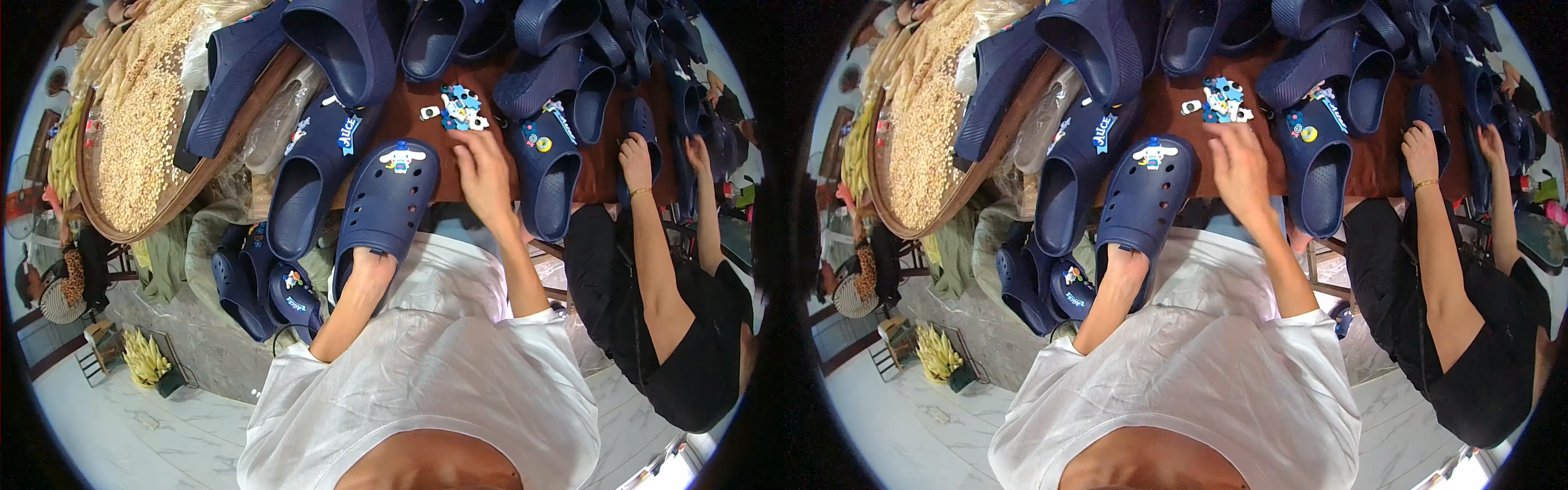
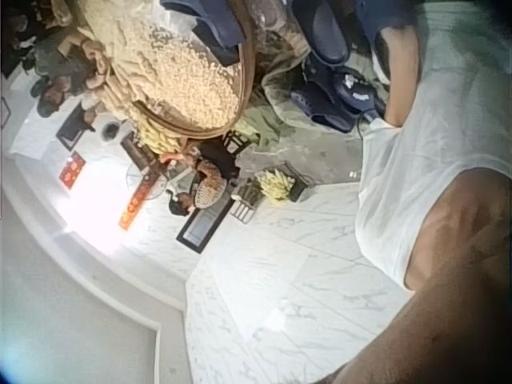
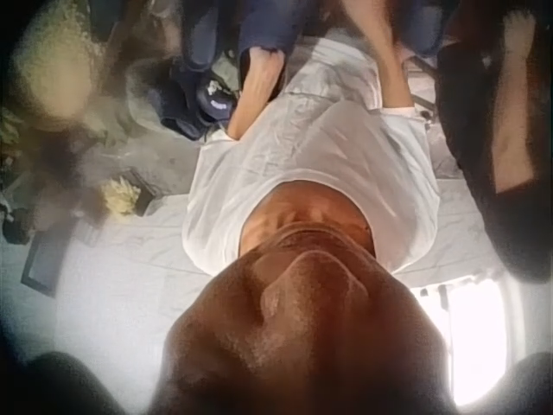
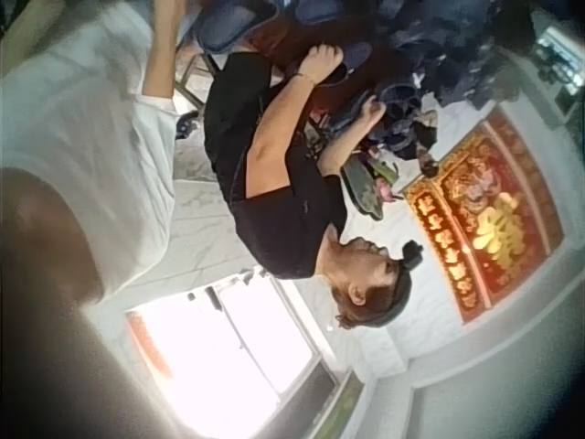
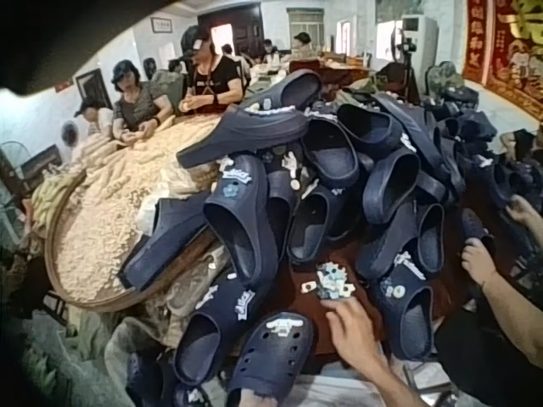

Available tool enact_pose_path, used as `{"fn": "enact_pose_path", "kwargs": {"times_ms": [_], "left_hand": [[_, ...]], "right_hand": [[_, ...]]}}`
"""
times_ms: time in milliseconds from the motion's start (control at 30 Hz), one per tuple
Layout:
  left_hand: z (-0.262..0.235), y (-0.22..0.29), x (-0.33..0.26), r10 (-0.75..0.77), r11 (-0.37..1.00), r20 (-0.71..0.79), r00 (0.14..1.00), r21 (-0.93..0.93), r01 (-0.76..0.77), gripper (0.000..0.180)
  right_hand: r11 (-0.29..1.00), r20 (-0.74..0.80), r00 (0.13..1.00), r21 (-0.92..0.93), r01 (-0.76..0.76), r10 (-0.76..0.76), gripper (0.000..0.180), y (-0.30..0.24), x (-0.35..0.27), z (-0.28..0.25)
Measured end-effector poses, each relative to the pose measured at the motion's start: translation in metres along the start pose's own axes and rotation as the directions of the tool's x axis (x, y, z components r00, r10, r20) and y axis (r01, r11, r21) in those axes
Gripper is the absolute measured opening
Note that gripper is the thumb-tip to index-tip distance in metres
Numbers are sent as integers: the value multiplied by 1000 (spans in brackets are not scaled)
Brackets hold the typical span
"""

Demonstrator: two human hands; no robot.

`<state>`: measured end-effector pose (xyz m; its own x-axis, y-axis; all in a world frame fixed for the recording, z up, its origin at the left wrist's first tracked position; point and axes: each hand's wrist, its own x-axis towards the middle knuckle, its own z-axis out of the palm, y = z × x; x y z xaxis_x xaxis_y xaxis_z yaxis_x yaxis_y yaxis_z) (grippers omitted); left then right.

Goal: Manually pushing decorative charms into the holes of rubber clog shoes to decorate them.

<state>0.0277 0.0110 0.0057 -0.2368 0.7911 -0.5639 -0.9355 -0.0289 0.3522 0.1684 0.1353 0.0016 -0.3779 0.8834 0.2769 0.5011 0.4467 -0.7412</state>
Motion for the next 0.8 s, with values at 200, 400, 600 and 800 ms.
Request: {"fn": "enact_pose_path", "kwargs": {"times_ms": [200, 400, 600, 800], "left_hand": [[1, -2, 2, -5, 1000, 12, 1000, -10, 5, 40], [-4, 0, -1, 0, 1000, 5, 1000, -28, 0, 40], [-1, 0, 2, 24, 999, -25, 999, -46, -25, 40], [1, -2, 8, 35, 997, -51, 998, -60, -38, 40]], "right_hand": [[878, -26, 1000, -478, 2, -17, 23, 33, 7, 3], [877, -84, 996, -480, -2, -43, 27, 32, 16, 10], [847, -59, 996, -532, 20, -61, 25, 31, 23, 10], [824, -54, 991, -562, 68, -119, 11, 31, 27, 8]]}}
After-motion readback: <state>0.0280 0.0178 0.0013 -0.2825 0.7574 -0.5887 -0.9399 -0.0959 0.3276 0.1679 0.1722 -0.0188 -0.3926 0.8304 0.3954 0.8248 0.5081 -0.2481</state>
